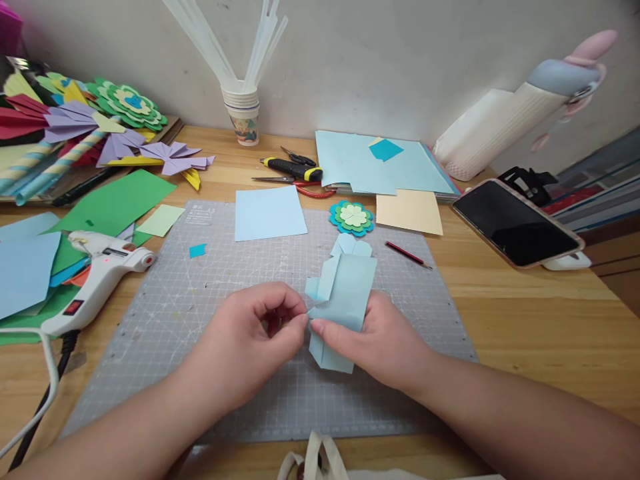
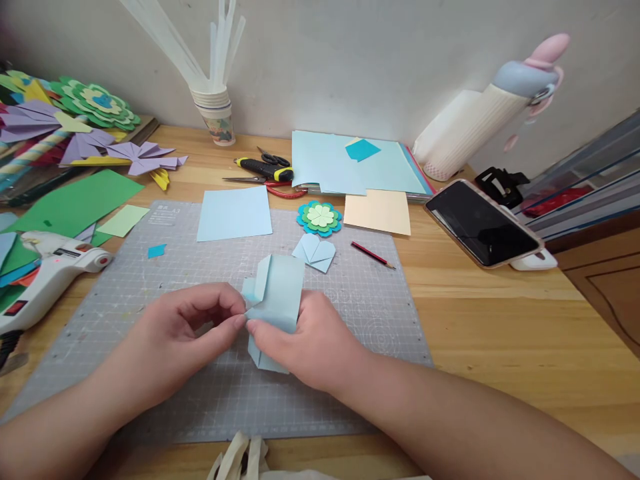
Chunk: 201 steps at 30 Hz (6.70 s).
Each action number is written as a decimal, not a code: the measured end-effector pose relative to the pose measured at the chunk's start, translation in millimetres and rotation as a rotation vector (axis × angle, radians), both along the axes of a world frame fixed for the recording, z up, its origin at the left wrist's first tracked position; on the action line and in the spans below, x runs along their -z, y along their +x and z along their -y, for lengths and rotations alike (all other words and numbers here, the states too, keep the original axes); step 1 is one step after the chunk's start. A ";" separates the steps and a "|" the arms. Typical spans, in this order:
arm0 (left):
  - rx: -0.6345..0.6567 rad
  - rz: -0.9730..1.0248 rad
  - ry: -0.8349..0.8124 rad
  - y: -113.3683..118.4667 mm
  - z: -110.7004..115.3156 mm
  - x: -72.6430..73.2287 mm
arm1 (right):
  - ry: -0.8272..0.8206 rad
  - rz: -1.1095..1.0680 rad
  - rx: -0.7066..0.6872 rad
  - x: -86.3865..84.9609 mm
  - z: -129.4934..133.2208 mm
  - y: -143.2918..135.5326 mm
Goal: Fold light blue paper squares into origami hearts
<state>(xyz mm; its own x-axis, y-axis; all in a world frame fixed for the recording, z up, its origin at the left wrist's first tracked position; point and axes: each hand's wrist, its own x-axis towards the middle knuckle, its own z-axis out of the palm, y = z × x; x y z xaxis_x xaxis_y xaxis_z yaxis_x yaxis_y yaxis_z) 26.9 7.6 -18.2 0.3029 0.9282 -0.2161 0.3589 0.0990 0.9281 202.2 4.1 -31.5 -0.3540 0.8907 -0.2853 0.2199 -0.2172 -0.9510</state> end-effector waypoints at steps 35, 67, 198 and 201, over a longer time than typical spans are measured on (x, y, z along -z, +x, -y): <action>-0.049 0.396 -0.449 -10.4 -7.2 6.8 | -0.010 -0.158 0.035 0.2 1.5 0.9; -0.062 0.422 -0.481 -12.3 -8.6 10.7 | -0.050 -0.280 -0.009 2.5 2.2 1.2; -0.089 0.479 -0.531 -11.0 -8.0 5.3 | -0.216 -0.309 0.047 -0.8 -5.2 2.5; -0.069 0.473 -0.537 -10.7 -8.9 2.9 | -0.225 -0.289 0.061 -0.8 -4.6 3.6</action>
